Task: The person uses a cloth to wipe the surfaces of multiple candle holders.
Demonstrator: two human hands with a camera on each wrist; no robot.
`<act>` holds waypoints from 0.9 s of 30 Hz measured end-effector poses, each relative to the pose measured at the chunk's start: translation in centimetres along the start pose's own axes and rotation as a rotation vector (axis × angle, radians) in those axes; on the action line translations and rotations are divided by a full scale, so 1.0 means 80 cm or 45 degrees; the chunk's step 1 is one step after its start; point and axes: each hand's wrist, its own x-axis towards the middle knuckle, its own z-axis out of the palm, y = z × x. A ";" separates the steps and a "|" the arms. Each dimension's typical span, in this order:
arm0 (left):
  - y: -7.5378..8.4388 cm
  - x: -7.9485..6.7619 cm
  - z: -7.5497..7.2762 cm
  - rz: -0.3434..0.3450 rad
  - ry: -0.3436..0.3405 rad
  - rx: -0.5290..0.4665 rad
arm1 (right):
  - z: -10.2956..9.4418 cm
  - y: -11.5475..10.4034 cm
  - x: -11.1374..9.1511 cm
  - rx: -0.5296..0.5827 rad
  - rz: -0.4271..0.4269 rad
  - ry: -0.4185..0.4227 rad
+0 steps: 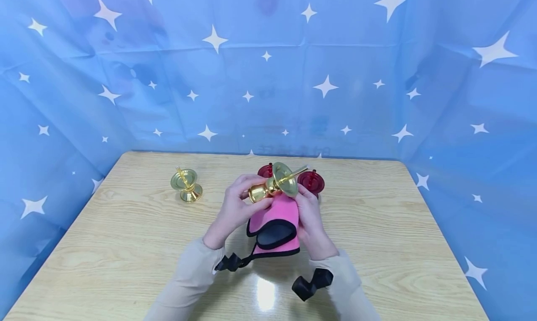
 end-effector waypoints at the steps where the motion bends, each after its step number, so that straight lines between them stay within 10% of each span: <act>1: 0.001 0.000 0.002 0.033 0.037 0.037 | 0.000 0.000 -0.001 0.004 0.003 -0.012; 9: 0.004 0.001 0.016 0.194 0.324 0.306 | 0.001 -0.004 0.001 0.023 0.028 -0.071; 18: 0.010 0.008 0.022 -0.130 0.436 0.254 | 0.001 0.003 0.004 -0.013 0.001 -0.030; 27: 0.018 0.012 0.010 -0.274 0.148 0.367 | 0.001 0.008 0.009 -0.008 -0.024 0.027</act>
